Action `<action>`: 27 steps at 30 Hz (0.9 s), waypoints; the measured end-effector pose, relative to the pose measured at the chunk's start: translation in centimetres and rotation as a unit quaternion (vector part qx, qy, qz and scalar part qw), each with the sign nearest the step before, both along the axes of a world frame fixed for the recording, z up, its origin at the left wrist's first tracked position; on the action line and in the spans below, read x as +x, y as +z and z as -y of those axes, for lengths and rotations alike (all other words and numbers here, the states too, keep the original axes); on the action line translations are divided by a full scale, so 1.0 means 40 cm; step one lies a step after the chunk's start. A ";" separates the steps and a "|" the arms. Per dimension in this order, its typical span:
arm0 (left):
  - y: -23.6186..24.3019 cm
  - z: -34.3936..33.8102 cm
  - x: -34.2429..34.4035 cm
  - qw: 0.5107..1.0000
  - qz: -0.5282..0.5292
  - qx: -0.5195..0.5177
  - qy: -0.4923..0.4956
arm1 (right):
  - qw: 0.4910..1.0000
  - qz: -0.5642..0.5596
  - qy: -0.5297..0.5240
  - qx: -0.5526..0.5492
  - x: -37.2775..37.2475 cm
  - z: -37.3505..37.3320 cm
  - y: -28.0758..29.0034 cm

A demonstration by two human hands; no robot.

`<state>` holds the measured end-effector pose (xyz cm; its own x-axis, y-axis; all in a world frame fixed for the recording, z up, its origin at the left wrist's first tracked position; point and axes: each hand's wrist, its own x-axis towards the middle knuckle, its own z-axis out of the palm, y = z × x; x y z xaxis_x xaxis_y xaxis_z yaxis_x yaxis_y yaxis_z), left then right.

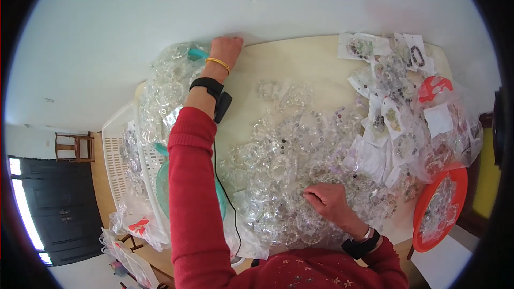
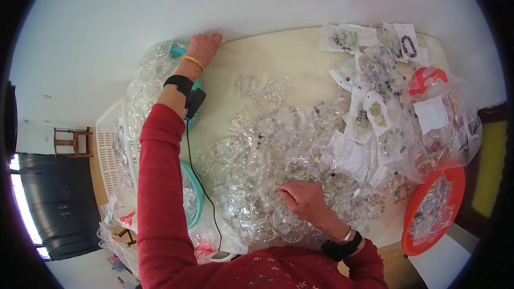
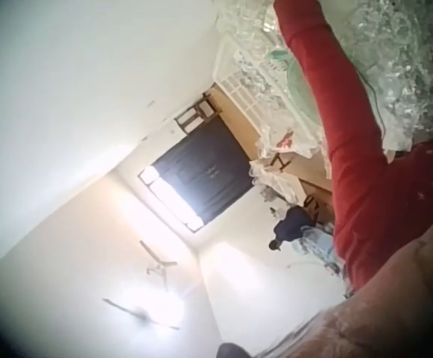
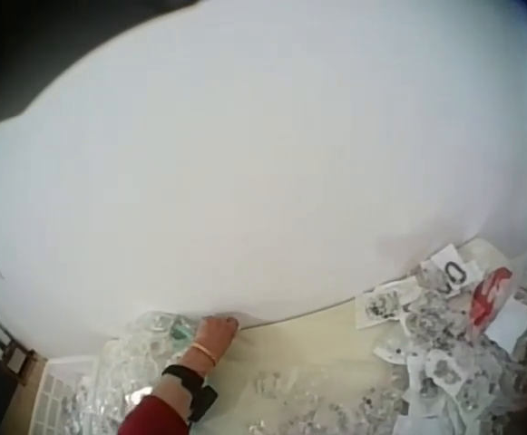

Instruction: Sorting small clear plastic components and placing them into individual plastic bags.

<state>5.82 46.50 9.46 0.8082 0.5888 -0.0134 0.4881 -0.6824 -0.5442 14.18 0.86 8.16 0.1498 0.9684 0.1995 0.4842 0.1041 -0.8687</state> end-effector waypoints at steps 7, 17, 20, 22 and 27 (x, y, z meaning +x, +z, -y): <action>0.008 0.047 0.009 0.998 -0.052 -0.034 -0.026 | 1.000 -0.001 0.016 0.007 -0.002 -0.004 -0.017; 0.095 0.350 0.099 0.879 0.176 -0.440 -0.061 | 1.000 0.000 0.010 0.003 -0.003 0.002 -0.016; -0.018 0.361 0.078 0.919 0.257 -0.293 -0.064 | 1.000 0.014 0.006 0.025 -0.007 0.008 -0.034; -0.035 0.438 0.075 0.929 0.218 -0.297 0.016 | 1.000 0.008 -0.005 0.024 -0.007 0.010 -0.044; -0.008 0.554 0.075 0.867 0.183 -0.459 0.061 | 1.000 -0.014 -0.002 0.024 -0.004 0.011 -0.039</action>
